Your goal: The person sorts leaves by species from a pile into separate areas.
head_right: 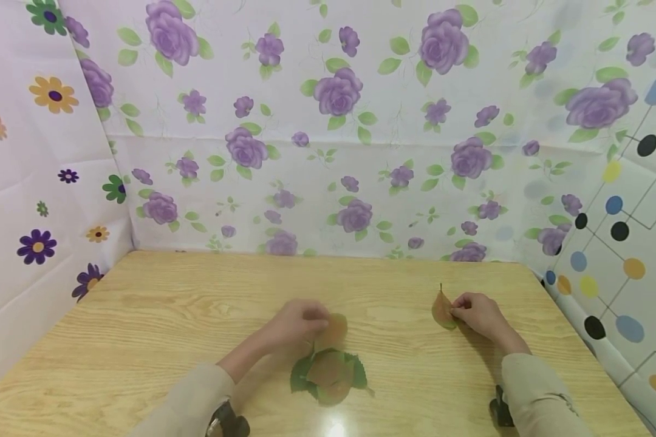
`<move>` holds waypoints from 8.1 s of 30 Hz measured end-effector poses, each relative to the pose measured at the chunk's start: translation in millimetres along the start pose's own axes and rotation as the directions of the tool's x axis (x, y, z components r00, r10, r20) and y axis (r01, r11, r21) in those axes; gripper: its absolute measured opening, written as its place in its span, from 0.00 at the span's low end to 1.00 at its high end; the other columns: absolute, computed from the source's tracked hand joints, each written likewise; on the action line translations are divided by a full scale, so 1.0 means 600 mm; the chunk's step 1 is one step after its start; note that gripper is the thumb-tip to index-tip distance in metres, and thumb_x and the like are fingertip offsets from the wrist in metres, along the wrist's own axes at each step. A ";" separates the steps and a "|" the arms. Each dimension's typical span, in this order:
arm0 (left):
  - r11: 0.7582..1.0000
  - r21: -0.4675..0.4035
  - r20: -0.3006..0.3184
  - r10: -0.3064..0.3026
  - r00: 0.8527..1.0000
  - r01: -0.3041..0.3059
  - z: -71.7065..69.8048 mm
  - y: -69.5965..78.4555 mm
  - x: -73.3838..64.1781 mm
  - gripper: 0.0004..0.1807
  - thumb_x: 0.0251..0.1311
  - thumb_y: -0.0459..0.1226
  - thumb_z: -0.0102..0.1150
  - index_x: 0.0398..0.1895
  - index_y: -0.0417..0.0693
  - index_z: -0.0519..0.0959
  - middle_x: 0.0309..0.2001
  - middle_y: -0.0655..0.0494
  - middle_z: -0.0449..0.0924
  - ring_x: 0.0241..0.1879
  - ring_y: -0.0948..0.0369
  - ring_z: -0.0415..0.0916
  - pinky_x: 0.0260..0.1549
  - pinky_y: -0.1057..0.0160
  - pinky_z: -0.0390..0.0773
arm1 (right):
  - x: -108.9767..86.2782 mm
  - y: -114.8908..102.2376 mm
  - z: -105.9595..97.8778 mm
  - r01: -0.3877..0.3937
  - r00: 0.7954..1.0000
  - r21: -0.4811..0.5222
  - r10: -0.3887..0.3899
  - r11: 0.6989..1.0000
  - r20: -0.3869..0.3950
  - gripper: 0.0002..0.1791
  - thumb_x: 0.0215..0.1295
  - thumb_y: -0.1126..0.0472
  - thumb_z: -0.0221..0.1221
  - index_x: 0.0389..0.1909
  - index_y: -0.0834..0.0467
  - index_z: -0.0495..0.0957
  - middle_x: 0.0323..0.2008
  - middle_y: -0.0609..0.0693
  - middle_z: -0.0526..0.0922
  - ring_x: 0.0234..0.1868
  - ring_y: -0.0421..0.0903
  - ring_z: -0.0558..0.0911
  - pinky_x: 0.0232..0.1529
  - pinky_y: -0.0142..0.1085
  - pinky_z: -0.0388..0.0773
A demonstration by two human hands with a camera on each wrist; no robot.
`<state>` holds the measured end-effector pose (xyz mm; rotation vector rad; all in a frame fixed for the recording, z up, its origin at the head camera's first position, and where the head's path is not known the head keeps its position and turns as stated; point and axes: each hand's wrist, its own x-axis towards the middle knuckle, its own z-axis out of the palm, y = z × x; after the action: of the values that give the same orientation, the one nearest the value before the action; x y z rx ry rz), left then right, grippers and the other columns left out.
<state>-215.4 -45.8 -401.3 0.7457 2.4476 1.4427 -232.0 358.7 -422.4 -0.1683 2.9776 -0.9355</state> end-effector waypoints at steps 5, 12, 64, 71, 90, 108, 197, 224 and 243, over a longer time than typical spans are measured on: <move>0.998 -0.057 -0.066 -0.020 0.998 0.016 0.004 0.012 0.010 0.07 0.64 0.33 0.60 0.43 0.40 0.81 0.35 0.56 0.80 0.34 0.61 0.77 0.32 0.63 0.78 | -0.002 0.000 0.000 0.004 1.000 -0.004 -0.004 1.000 -0.004 0.09 0.66 0.61 0.60 0.35 0.64 0.79 0.31 0.50 0.80 0.30 0.45 0.73 0.32 0.40 0.71; 0.996 -0.086 -0.155 -0.034 0.987 0.021 0.020 0.042 0.039 0.05 0.63 0.31 0.60 0.40 0.38 0.80 0.33 0.54 0.81 0.32 0.61 0.78 0.32 0.61 0.80 | -0.001 -0.008 0.003 0.011 0.999 -0.020 -0.012 1.000 -0.034 0.08 0.65 0.61 0.61 0.34 0.64 0.79 0.32 0.52 0.81 0.35 0.50 0.77 0.38 0.44 0.73; 0.955 -0.099 -0.302 -0.297 0.906 0.280 0.205 0.113 0.209 0.09 0.41 0.20 0.63 0.18 0.39 0.76 0.21 0.56 0.74 0.24 0.60 0.72 0.26 0.67 0.77 | 0.002 -0.014 0.008 -0.020 0.998 0.021 0.021 1.000 -0.064 0.10 0.65 0.65 0.59 0.39 0.70 0.79 0.36 0.61 0.82 0.39 0.58 0.79 0.42 0.51 0.76; 0.954 -0.087 -0.329 -0.300 0.895 0.288 0.223 0.117 0.215 0.11 0.40 0.19 0.61 0.17 0.41 0.74 0.21 0.55 0.73 0.22 0.59 0.71 0.21 0.67 0.77 | 0.005 -0.017 0.006 -0.015 0.998 0.013 0.016 1.000 -0.066 0.09 0.65 0.66 0.59 0.39 0.70 0.80 0.35 0.59 0.82 0.38 0.56 0.79 0.41 0.49 0.75; 0.939 0.077 -0.347 -0.290 0.892 0.335 0.241 0.111 0.223 0.24 0.46 0.24 0.58 0.06 0.49 0.56 0.08 0.62 0.49 0.10 0.64 0.46 0.08 0.67 0.49 | 0.005 -0.016 0.006 -0.014 0.998 0.007 0.014 1.000 -0.058 0.09 0.65 0.65 0.59 0.39 0.69 0.80 0.35 0.59 0.82 0.40 0.59 0.80 0.44 0.53 0.75; 0.927 0.181 -0.302 -0.264 0.916 0.327 0.230 0.120 0.227 0.26 0.49 0.28 0.63 0.10 0.49 0.55 0.11 0.61 0.50 0.13 0.64 0.48 0.12 0.68 0.52 | 0.003 -0.020 0.007 -0.010 0.997 0.007 0.011 1.000 -0.075 0.08 0.64 0.66 0.59 0.38 0.69 0.80 0.34 0.59 0.82 0.39 0.58 0.80 0.43 0.53 0.75; 0.645 0.519 0.633 0.151 0.759 -0.561 -0.001 0.022 -0.108 0.31 0.72 0.52 0.45 0.68 0.38 0.66 0.71 0.44 0.56 0.69 0.55 0.56 0.62 0.63 0.63 | -0.066 -0.204 0.084 0.331 0.936 0.149 -0.344 0.932 0.070 0.12 0.65 0.64 0.61 0.46 0.65 0.80 0.37 0.47 0.82 0.36 0.43 0.80 0.31 0.32 0.78; 0.634 0.504 0.621 0.205 0.756 -0.586 0.009 -0.006 -0.123 0.30 0.73 0.49 0.45 0.69 0.37 0.63 0.71 0.43 0.54 0.71 0.55 0.52 0.64 0.61 0.61 | -0.097 -0.260 0.157 0.134 0.882 0.452 -0.313 0.882 0.351 0.13 0.62 0.63 0.64 0.44 0.67 0.80 0.35 0.51 0.82 0.35 0.47 0.82 0.31 0.35 0.81; 0.626 0.503 0.610 0.231 0.758 -0.596 0.006 -0.009 -0.123 0.29 0.73 0.48 0.45 0.69 0.37 0.64 0.71 0.42 0.55 0.70 0.54 0.53 0.63 0.61 0.62 | -0.096 -0.271 0.163 0.182 0.876 0.430 -0.344 0.884 0.338 0.07 0.58 0.69 0.64 0.38 0.63 0.80 0.29 0.49 0.79 0.28 0.43 0.79 0.26 0.33 0.79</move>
<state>-152.9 -83.2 -413.8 1.7154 2.3999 0.2517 -154.4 176.7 -411.1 -0.6908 2.3688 -1.3069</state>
